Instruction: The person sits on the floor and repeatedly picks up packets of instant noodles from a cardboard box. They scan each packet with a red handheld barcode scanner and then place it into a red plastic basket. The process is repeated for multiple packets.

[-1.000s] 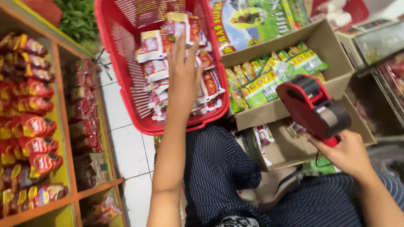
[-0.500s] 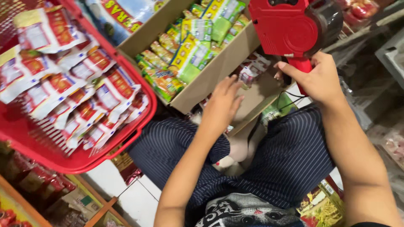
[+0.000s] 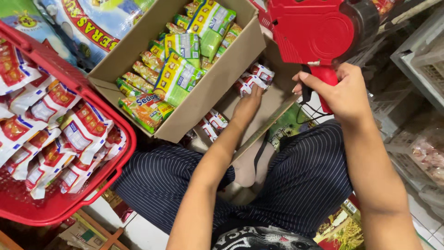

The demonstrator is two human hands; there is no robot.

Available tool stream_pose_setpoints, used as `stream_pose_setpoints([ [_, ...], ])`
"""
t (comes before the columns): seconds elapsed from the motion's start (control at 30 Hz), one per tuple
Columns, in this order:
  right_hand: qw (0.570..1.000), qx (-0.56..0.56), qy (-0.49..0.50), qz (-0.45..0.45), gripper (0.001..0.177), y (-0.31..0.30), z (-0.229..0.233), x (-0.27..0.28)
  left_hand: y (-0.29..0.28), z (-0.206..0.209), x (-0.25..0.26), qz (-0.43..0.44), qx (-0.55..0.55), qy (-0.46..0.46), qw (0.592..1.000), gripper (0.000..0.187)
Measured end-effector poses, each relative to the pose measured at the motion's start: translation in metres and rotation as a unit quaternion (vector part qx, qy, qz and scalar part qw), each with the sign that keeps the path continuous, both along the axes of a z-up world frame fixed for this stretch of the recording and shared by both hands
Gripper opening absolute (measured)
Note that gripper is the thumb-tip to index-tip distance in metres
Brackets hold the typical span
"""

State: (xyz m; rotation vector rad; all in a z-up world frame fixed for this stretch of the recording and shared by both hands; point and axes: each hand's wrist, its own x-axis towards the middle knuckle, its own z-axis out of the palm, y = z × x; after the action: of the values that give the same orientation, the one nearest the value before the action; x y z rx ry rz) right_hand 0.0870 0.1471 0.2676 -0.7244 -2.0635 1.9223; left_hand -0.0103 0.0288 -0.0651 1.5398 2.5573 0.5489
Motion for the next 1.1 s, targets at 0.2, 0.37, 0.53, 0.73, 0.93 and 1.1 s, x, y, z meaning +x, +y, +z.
stream_pose_setpoints([
  [0.2, 1.0, -0.012, -0.006, -0.003, 0.02, 0.005, 0.001, 0.006, -0.036, 0.079, 0.0, -0.032, 0.009, -0.023, 0.999, 0.027],
  [0.37, 1.0, 0.003, 0.009, -0.005, 0.021, 0.004, 0.001, 0.009, -0.108, 0.18, 0.017, 0.024, 0.2, -0.077, 0.976, 0.035],
  [0.53, 1.0, -0.012, -0.006, -0.008, 0.023, 0.003, -0.008, 0.002, -0.144, 0.24, 0.036, 0.158, 0.378, -0.072, 0.909, 0.021],
  [0.73, 0.996, -0.075, -0.029, 0.049, 0.034, 0.001, -0.041, 0.002, -0.162, 0.258, 0.055, 0.231, 0.473, -0.088, 0.846, 0.021],
  [0.93, 0.948, -0.309, -0.001, 0.074, 0.046, -0.017, -0.051, -0.008, -0.161, 0.256, 0.065, 0.196, 0.489, -0.099, 0.844, 0.02],
  [1.1, 0.947, -0.306, 0.025, 0.096, 0.045, -0.035, -0.03, -0.027, -0.166, 0.275, 0.069, 0.228, 0.47, -0.26, 0.812, 0.022],
])
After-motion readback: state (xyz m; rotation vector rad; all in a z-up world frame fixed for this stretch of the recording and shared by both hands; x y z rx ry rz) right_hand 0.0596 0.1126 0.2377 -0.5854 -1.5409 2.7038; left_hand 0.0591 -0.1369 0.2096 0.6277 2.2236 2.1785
